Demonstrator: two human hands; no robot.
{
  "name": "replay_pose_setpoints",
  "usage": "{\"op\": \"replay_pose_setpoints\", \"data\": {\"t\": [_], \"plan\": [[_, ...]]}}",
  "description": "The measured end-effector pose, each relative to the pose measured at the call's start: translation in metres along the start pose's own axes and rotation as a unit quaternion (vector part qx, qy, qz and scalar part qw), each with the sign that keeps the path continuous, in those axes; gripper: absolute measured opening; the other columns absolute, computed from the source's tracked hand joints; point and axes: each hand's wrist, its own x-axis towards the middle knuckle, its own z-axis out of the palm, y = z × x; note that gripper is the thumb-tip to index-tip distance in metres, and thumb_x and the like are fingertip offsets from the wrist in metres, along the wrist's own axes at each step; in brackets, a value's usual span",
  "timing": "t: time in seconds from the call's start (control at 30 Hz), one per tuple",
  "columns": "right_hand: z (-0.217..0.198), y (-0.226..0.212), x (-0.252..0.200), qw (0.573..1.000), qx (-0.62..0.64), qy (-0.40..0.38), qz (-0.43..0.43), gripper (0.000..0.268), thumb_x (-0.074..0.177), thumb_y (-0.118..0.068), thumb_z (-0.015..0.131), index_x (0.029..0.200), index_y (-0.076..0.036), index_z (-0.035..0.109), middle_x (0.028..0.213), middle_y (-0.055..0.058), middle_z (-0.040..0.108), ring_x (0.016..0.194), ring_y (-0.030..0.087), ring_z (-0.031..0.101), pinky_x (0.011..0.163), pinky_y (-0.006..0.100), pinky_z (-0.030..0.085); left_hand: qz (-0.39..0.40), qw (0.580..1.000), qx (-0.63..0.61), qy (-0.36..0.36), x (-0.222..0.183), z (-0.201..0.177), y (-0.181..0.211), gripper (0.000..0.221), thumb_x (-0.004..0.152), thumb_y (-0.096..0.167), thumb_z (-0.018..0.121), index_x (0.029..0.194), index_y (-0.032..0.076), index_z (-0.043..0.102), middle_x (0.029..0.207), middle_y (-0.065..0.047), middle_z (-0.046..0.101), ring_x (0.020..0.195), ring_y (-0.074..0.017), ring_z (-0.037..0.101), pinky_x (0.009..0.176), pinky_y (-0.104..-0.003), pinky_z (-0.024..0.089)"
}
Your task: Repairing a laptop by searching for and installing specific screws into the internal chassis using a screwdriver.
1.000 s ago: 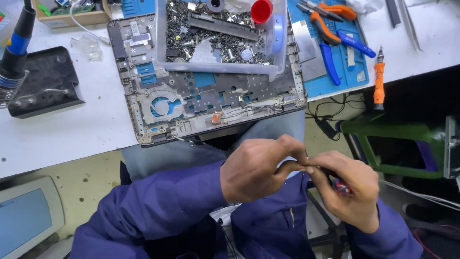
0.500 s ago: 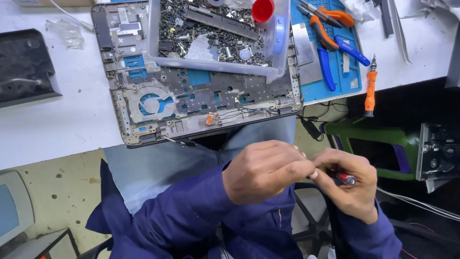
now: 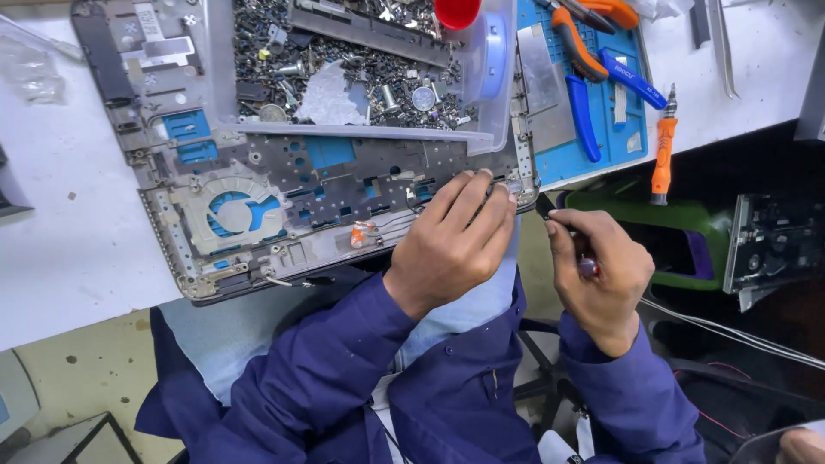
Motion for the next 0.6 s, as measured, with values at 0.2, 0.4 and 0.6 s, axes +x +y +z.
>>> {"op": "replay_pose_setpoints", "data": {"t": [0.2,0.4,0.6], "plan": [[0.009,0.012,0.001,1.000,-0.027,-0.015,-0.006,0.004,0.099,0.005,0.073,0.101,0.007,0.076,0.086,0.018,0.074,0.049,0.026,0.057,0.046,0.036,0.046,-0.023,1.000,0.018,-0.009,0.007,-0.005,0.001,0.008,0.095,-0.001,0.068,0.094,-0.005,0.074,0.103,-0.017,0.070,0.102,-0.0336,0.073,0.091,-0.043,0.064],[0.018,0.005,0.015,0.999,-0.035,-0.032,-0.027,0.006,0.099,0.007,0.072,0.104,0.007,0.075,0.083,0.017,0.072,0.049,0.027,0.057,0.046,0.036,0.048,-0.032,0.999,0.025,-0.008,0.007,-0.003,0.001,0.011,0.096,-0.002,0.066,0.089,-0.006,0.073,0.095,-0.017,0.069,0.098,-0.0328,0.074,0.091,-0.039,0.064],[0.024,0.006,0.020,0.996,-0.046,-0.058,-0.049,0.007,0.097,0.005,0.073,0.103,0.005,0.077,0.082,0.016,0.072,0.057,0.032,0.064,0.049,0.038,0.050,-0.048,0.999,0.009,-0.001,0.008,-0.006,-0.001,0.010,0.095,-0.004,0.067,0.087,-0.006,0.072,0.092,-0.017,0.069,0.098,-0.0324,0.074,0.090,-0.037,0.064]]}}
